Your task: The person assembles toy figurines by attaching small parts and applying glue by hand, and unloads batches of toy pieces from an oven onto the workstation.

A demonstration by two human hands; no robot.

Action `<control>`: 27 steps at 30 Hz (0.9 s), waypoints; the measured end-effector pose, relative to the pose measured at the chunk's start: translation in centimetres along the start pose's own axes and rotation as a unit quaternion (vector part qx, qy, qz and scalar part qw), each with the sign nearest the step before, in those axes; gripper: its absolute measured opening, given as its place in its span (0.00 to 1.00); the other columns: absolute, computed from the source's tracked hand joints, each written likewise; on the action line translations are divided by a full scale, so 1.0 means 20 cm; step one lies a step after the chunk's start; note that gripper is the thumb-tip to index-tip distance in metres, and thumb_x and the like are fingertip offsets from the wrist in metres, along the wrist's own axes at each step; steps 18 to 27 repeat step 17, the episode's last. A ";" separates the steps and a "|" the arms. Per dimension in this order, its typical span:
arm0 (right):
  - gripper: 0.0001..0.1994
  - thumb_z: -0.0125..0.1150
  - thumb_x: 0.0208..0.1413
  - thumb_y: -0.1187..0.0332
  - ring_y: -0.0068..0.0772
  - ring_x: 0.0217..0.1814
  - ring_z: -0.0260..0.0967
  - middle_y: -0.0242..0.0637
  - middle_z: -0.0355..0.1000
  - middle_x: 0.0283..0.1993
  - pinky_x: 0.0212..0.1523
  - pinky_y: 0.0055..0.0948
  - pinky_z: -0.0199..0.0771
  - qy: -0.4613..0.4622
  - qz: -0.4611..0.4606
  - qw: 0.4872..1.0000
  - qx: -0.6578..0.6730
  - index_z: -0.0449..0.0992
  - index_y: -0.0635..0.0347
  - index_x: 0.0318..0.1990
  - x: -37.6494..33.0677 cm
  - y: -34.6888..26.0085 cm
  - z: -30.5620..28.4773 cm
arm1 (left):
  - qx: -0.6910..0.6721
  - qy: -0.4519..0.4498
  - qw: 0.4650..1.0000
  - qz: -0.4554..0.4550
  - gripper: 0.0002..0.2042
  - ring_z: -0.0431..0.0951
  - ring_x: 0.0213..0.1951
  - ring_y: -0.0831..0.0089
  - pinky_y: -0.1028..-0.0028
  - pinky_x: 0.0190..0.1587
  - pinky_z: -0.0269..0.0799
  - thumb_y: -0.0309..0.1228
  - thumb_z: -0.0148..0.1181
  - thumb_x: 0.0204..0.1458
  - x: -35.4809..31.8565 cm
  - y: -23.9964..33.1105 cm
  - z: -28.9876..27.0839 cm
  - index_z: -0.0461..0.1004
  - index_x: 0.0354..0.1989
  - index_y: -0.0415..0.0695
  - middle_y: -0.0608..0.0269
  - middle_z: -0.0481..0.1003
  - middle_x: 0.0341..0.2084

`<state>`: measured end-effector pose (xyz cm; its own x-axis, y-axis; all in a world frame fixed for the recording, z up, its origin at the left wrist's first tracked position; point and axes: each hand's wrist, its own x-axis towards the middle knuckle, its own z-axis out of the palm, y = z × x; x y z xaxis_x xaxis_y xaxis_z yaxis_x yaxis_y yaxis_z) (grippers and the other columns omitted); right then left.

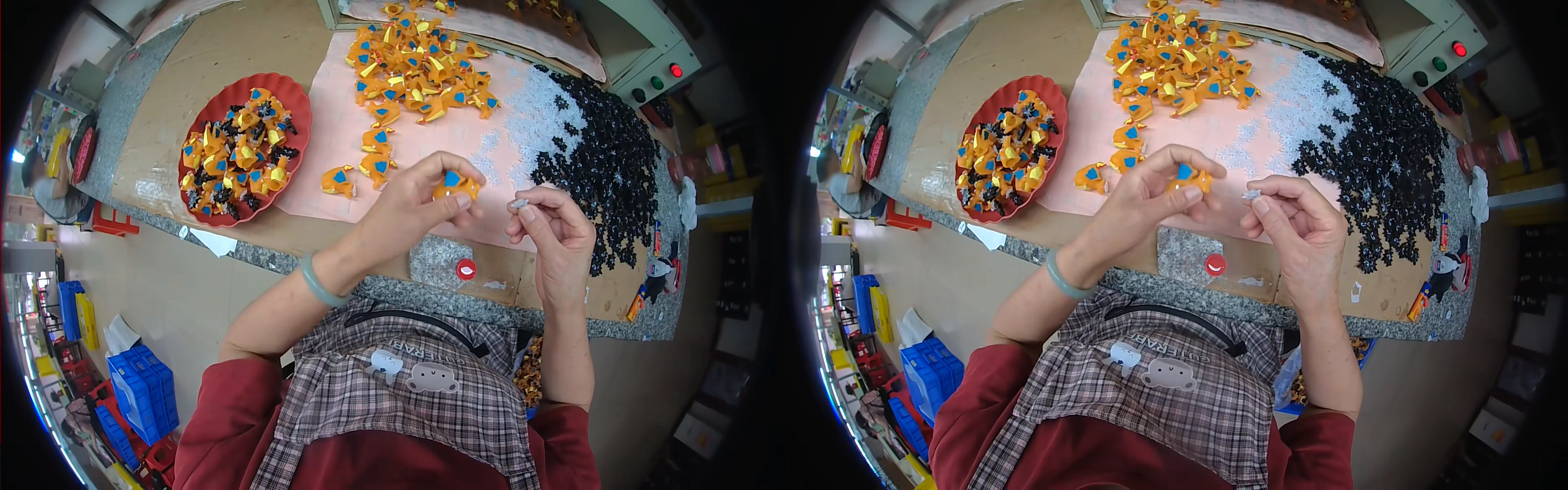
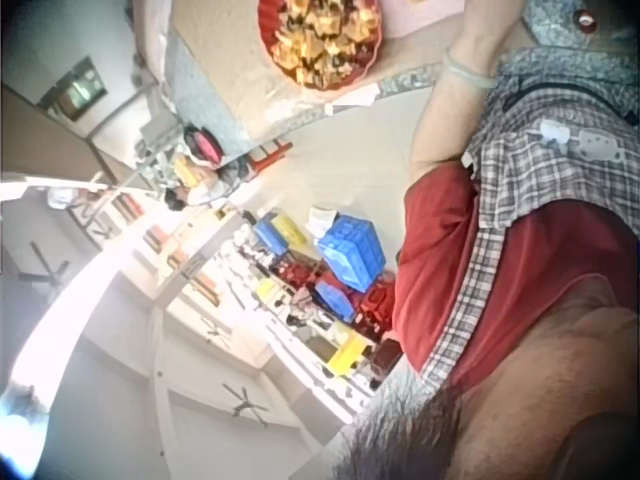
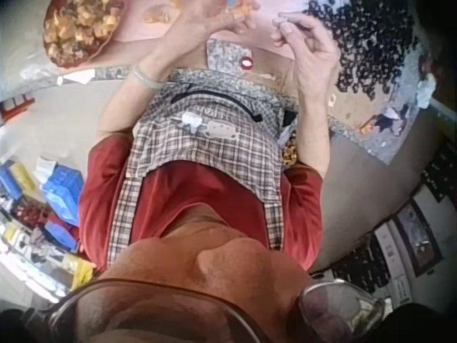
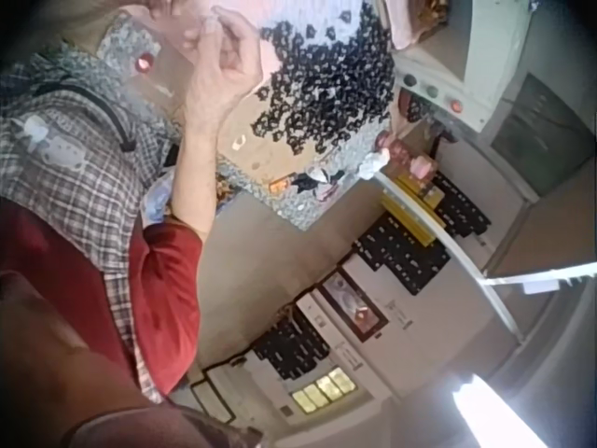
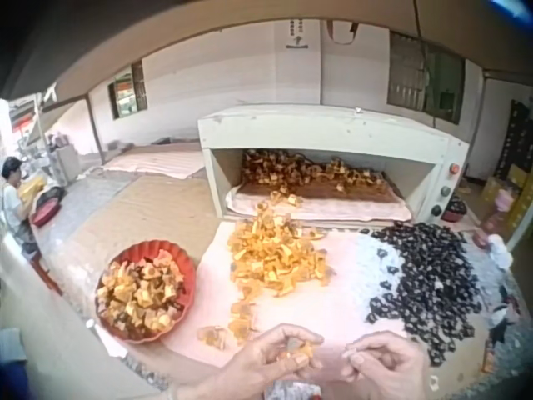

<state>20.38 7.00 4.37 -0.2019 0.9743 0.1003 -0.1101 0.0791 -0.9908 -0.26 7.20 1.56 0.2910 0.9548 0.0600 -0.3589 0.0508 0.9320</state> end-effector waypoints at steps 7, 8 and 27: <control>0.07 0.60 0.56 0.81 0.22 0.42 0.68 0.38 0.70 0.46 0.38 0.20 0.71 -0.088 -0.166 0.975 -0.121 0.78 0.65 0.42 0.02 0.02 0.00 | -0.184 -0.074 0.969 -0.149 0.08 0.64 0.28 0.85 0.84 0.28 0.59 0.29 0.55 0.61 -0.14 0.06 0.08 0.70 0.45 0.42 0.67 0.70 0.37; 0.09 0.61 0.54 0.82 0.23 0.43 0.68 0.38 0.69 0.46 0.41 0.21 0.71 -0.110 -0.175 0.971 -0.121 0.79 0.64 0.43 0.03 0.02 0.00 | -0.186 -0.070 0.969 -0.149 0.08 0.64 0.28 0.85 0.84 0.28 0.59 0.29 0.55 0.61 -0.15 0.05 0.09 0.70 0.45 0.42 0.67 0.70 0.37; 0.15 0.58 0.59 0.81 0.29 0.44 0.70 0.40 0.68 0.49 0.46 0.23 0.74 -0.088 -0.039 0.994 -0.042 0.79 0.58 0.52 -0.03 0.01 0.03 | -0.136 -0.035 0.987 -0.077 0.05 0.63 0.23 0.86 0.84 0.24 0.55 0.31 0.56 0.62 -0.13 -0.04 0.09 0.71 0.37 0.44 0.70 0.69 0.27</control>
